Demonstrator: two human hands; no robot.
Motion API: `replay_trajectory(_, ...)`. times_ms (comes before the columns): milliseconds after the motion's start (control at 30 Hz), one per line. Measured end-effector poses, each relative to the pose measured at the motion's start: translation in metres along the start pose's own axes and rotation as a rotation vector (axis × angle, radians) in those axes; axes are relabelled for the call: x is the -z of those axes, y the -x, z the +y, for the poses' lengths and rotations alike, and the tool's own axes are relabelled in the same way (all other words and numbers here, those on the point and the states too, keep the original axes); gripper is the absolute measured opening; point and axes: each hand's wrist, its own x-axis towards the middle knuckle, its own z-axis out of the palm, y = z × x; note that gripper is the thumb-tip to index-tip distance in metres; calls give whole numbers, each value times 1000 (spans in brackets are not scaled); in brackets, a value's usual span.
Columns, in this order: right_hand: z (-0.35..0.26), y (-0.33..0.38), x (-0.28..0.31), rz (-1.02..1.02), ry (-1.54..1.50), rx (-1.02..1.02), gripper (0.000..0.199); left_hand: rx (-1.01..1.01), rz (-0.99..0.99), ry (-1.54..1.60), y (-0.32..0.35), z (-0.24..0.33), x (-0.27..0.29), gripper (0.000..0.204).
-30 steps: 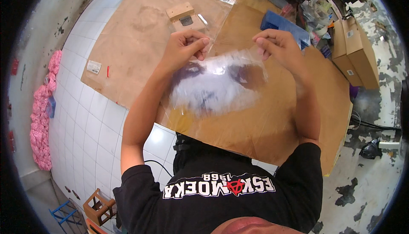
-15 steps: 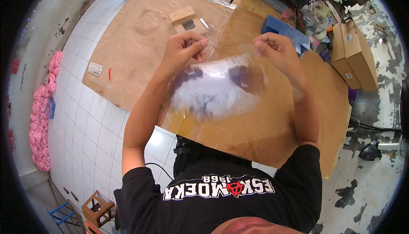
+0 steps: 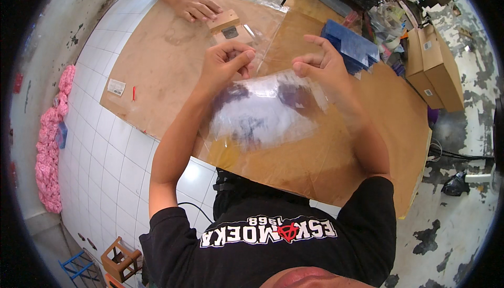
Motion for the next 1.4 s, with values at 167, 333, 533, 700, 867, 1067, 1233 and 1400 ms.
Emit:
replay_trajectory(167,-5,-3,6,146,102,101,45,-40,11,3,0,-1,0,13)
replay_trajectory(333,-26,-2,23,256,84,252,23,-28,57,21,0,3,4,15)
replay_trajectory(533,-35,0,47,254,-53,180,17,-5,109,57,-3,2,6,19)
replay_trajectory(700,-25,-3,48,245,143,267,16,6,108,66,-2,3,6,18)
replay_trajectory(867,-30,-4,32,193,119,287,16,11,104,73,0,2,7,16)
replay_trajectory(1067,-24,-3,50,81,126,208,20,8,98,80,-1,3,3,15)
replay_trajectory(1233,-19,-8,28,193,223,205,24,23,79,71,0,3,4,14)
replay_trajectory(1400,-19,-5,29,-14,259,77,20,25,-3,31,-1,-3,3,14)
